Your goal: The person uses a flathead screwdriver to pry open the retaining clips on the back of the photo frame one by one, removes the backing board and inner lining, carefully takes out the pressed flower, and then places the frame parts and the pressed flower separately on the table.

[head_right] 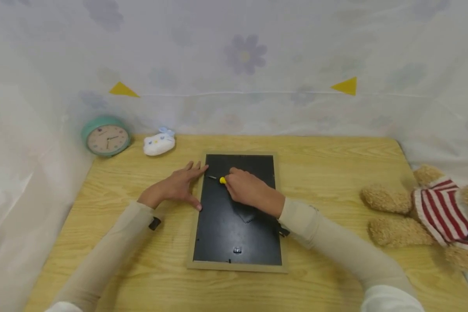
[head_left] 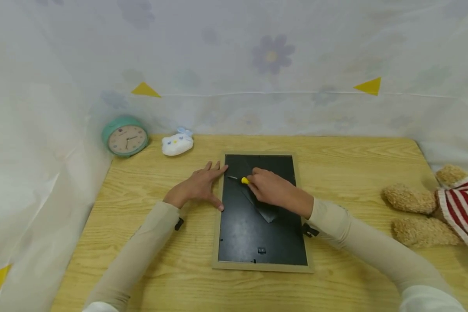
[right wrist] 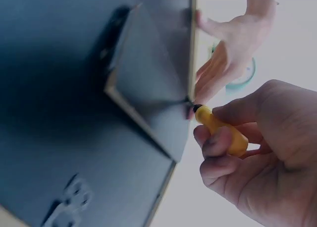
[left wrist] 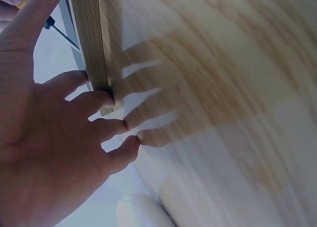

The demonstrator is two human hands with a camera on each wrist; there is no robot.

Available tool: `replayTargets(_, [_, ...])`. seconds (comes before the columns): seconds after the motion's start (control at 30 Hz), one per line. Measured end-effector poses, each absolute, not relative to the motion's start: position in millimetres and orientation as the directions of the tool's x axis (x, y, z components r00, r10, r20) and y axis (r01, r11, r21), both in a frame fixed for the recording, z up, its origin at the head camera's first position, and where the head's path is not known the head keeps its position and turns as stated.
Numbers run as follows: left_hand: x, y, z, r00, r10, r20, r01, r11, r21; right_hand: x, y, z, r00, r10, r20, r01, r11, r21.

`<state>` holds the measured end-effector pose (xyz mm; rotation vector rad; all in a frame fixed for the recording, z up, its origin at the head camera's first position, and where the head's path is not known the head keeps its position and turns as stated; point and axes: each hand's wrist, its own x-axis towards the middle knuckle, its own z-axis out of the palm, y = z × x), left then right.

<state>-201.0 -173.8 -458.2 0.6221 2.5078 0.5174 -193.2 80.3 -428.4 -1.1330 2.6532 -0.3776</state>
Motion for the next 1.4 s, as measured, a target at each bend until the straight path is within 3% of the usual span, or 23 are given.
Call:
replayTargets(0.4, [-200.0,-174.7,-457.9,-0.766,0.524,-0.373,0.321,0.814,0.484,-211.0,88.9,-443.7,-0.657,-0.752,-0.053,-0.690,0.629,-0.357])
replayTargets(0.7, [-199.7,-172.5,-455.4,-0.757,0.531,-0.382,0.319,0.810,0.493,-223.8,78.1,-436.9,-0.643,-0.765,-0.044,-0.747,0.639,-0.184])
replayTargets(1.1, [-201.3,-173.8,-456.6,-0.762,0.522,-0.384,0.306,0.812,0.496,-237.9,45.6,-403.2,-0.543,-0.830,-0.129,-0.839,0.541,0.049])
replayTargets(1.4, [-202.0,-174.4,-457.9,-0.763,0.522,-0.381,0.307,0.811,0.498,-246.5,28.8,-390.7,-0.483,-0.854,-0.195,-0.876,0.475,0.085])
